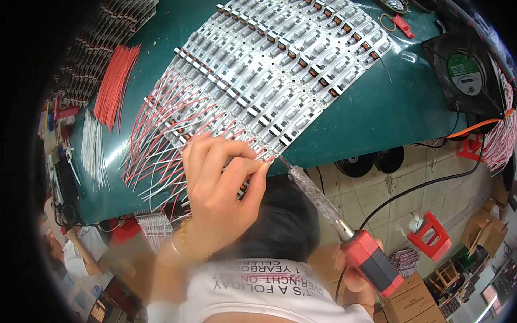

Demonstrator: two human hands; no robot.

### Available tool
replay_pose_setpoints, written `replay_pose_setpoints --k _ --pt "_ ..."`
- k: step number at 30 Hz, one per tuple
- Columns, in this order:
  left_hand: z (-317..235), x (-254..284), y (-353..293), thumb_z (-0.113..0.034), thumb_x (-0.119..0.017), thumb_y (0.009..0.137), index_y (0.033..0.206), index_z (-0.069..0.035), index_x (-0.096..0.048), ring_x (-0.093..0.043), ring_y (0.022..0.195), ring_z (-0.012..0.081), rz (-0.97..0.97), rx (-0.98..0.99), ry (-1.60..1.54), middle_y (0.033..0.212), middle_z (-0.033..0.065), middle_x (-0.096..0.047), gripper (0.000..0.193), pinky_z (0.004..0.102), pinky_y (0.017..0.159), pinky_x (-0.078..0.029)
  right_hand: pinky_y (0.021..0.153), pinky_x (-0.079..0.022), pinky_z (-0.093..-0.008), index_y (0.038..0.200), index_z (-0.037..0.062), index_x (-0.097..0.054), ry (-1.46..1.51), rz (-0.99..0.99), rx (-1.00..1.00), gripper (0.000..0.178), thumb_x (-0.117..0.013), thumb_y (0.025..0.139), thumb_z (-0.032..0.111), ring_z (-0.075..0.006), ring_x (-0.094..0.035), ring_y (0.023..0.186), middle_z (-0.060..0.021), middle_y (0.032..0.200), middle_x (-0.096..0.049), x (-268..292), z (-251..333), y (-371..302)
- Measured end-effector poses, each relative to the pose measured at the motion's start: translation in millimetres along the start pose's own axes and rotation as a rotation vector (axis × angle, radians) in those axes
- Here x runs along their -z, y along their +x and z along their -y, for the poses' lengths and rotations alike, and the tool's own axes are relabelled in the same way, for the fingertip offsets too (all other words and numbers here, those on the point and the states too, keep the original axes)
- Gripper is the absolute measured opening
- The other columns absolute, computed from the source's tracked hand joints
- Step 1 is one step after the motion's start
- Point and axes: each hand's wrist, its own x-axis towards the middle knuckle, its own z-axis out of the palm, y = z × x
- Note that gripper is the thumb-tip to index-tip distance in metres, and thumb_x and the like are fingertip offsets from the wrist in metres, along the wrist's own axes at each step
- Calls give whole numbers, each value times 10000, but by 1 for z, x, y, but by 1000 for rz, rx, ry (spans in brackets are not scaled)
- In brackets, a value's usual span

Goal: The person solders multiple red wires onto a circuit board assembly with a soldering iron.

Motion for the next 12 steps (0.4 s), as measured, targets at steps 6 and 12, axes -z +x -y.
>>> replay_pose_setpoints --k 6,12 --pt "-1 1 0 -37 -715 738 737 -29 -576 -533 898 267 0 4 -1 880 59 -576 139 500 922 -395 485 -469 -297 925 28 -432 -48 98 23 575 -758 813 488 -169 -565 509 -68 611 -560 12 -7 -5" --pt "-1 1 0 -45 -714 741 742 -32 -581 -534 903 264 1 10 -2 882 60 -577 134 506 931 -392 488 -472 -294 939 21 -403 -21 80 51 579 -765 819 457 -164 -564 515 -74 639 -567 10 -11 -4"
